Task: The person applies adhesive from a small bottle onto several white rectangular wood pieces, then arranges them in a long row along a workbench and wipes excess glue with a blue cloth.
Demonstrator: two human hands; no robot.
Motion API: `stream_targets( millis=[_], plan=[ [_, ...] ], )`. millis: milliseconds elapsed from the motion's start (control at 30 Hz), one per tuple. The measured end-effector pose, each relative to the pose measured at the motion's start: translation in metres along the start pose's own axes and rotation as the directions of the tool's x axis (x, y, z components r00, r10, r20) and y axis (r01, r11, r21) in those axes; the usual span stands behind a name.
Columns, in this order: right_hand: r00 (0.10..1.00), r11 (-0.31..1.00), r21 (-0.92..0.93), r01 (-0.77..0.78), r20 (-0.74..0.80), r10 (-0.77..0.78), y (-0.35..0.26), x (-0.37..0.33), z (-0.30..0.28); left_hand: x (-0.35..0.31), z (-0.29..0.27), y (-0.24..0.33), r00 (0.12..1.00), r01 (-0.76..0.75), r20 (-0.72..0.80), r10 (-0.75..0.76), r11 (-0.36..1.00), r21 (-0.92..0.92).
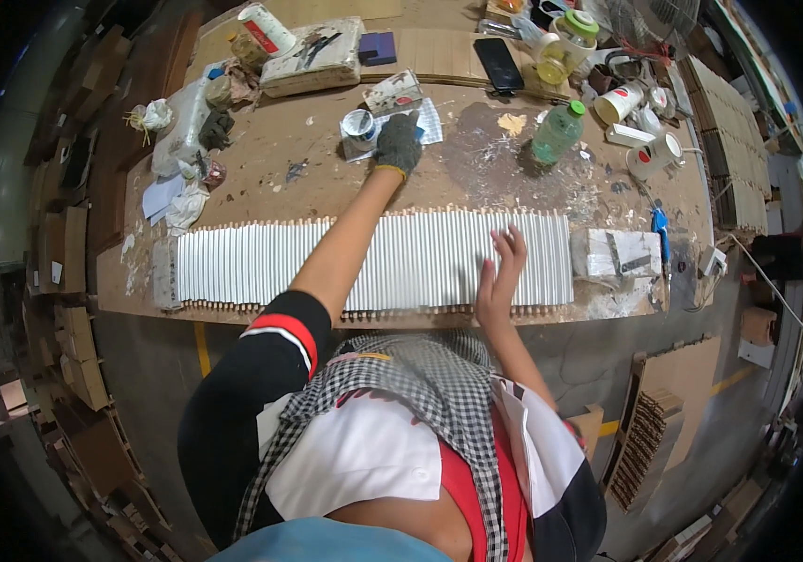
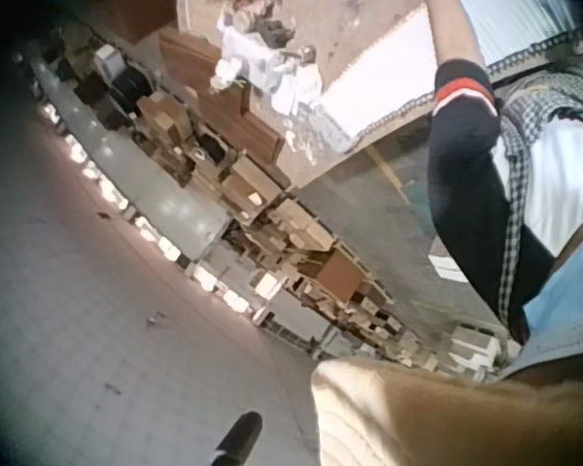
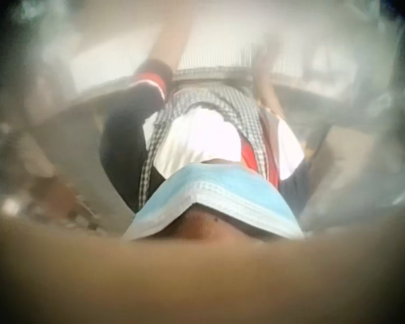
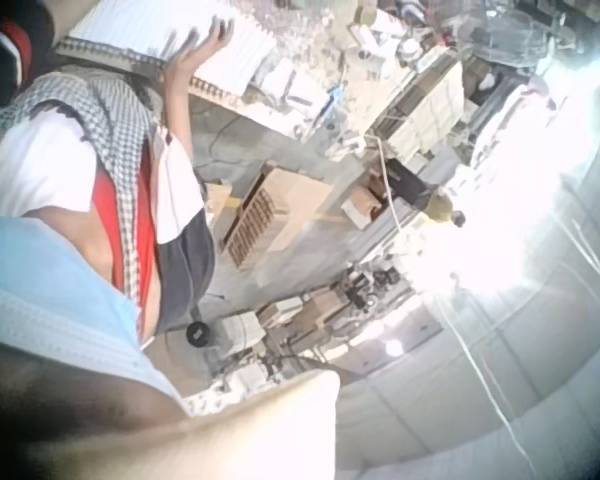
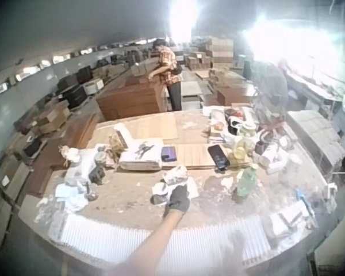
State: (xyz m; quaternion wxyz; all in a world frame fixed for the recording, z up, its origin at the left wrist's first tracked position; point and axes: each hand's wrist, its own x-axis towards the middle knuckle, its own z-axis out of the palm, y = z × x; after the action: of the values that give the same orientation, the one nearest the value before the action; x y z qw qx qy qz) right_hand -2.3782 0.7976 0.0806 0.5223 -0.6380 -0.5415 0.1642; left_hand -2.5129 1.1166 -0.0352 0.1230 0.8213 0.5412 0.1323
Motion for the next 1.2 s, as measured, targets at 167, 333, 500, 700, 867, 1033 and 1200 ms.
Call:
stream_targets(
  millis=[167,333,500,700,867,1033,1200],
  plan=[
    [0.998,0.994,0.098,0.057,-0.023,-0.055,0.014,0.105,0.08,-0.119,-0.087,0.017,0.995,0.099,0.07,-0.078,0.483,-0.87],
    [0.941,0.924,-0.226,0.309,0.216,-0.262,0.054,0.192,0.197,-0.219,-0.142,-0.058,0.893,0.232,0.396,-0.212,-0.537,-0.811],
    [0.951,0.83,-0.494,0.26,0.281,-0.131,0.09,0.219,0.255,-0.248,-0.16,-0.101,0.927,0.058,0.191,-0.324,-0.379,-0.923],
    [0.945,0.876,-0.358,0.323,0.166,-0.28,0.053,0.218,0.254,-0.247,-0.175,-0.112,0.914,0.086,0.081,-0.398,-0.004,-0.996],
    [0.809,0.822,-0.32,0.471,0.529,-0.257,0.059,0.215,0.25,-0.229,-0.166,-0.114,0.913,0.136,0.103,-0.395,0.056,-0.989],
    [0.902,0.847,-0.385,0.367,0.371,-0.222,0.049,0.218,0.242,-0.216,-0.153,-0.106,0.905,0.192,0.129,-0.406,0.12,-0.974],
    [0.902,0.878,-0.305,0.368,0.345,-0.259,0.055,0.218,0.244,-0.192,-0.135,-0.107,0.898,0.196,0.087,-0.432,0.214,-0.957]
  ],
)
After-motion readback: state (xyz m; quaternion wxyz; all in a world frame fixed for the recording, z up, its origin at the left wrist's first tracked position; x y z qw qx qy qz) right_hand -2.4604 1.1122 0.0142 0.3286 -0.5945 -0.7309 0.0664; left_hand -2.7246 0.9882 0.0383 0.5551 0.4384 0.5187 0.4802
